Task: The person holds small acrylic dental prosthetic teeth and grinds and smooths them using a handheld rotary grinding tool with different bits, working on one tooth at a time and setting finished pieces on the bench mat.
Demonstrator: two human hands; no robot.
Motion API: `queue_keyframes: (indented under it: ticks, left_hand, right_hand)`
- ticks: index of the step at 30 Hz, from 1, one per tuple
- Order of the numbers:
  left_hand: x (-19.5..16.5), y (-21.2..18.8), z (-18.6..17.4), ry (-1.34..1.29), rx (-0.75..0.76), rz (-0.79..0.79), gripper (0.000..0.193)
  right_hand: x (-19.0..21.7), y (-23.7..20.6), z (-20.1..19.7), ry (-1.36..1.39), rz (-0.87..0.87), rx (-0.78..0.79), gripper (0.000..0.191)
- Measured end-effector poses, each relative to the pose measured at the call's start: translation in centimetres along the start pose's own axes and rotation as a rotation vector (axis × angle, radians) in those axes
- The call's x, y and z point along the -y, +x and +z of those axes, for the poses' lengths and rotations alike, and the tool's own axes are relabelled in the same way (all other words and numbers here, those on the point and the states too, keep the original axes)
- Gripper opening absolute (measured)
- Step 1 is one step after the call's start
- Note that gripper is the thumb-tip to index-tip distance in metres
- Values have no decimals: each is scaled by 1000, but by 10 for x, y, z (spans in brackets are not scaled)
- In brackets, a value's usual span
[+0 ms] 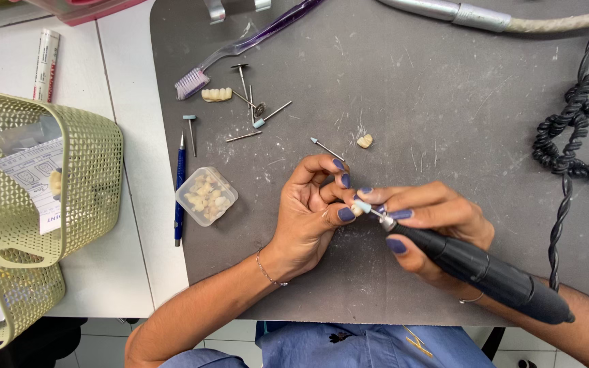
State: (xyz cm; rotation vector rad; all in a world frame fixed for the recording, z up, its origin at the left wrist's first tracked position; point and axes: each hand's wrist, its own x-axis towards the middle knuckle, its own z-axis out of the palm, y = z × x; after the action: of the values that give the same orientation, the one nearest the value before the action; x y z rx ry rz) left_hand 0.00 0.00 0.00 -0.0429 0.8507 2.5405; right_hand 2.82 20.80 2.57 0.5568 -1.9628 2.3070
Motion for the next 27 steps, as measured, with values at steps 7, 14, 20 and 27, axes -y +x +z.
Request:
queue_keyframes:
  ticks: [7, 14, 20, 27]
  left_hand:
    - [1, -1, 13, -154, -82, -64, 52]
    - [1, -2, 14, -194, -91, -55, 49]
    - [2, -3, 13, -191, -88, -48, 48]
    - [2, -1, 11, -170, -95, -40, 44]
  right_hand:
    - [-4, 6, -2, -73, -105, 50, 33]
    - [-6, 6, 1, -116, -126, 23, 32]
    - [-6, 6, 0, -110, -118, 41, 32]
    - [-5, 8, 0, -125, -99, 33, 31]
